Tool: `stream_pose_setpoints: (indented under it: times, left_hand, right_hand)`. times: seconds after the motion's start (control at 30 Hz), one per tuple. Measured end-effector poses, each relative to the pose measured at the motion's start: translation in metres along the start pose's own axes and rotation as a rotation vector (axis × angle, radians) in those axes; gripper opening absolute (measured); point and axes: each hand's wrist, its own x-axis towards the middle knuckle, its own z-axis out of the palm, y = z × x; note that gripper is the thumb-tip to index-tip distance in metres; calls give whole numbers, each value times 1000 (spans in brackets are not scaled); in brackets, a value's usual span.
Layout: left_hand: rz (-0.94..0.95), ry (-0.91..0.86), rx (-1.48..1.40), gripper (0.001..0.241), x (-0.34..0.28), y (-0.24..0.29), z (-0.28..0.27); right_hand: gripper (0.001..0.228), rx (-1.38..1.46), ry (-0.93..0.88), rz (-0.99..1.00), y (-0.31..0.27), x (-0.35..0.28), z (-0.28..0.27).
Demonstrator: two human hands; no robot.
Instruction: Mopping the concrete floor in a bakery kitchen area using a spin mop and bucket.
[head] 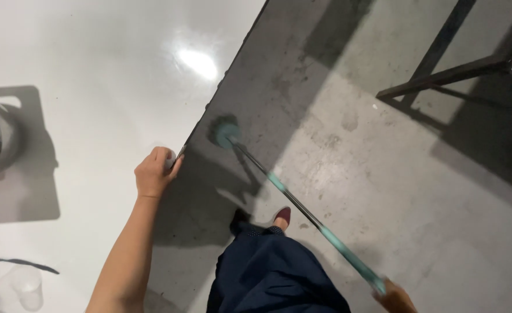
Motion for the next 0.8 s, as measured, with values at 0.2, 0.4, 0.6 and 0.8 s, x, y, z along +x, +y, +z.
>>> stream_pose_setpoints:
  times: [0.2, 0.4, 0.6, 0.8]
  left_hand:
    - [-42, -36, 9, 32, 0, 2, -2]
    - [-69, -11, -24, 29, 8, 1, -9]
    - [-74, -46, -34, 26, 11, 1, -13]
    - [-93, -71, -5, 26, 17, 1, -11]
  right_hand:
    - [45, 912, -109, 568, 54, -19, -11]
    - [41, 289, -206, 334, -102, 43, -145]
    - [53, 395, 139, -135, -370, 208, -275]
    - [52, 432, 88, -277, -558, 292, -455]
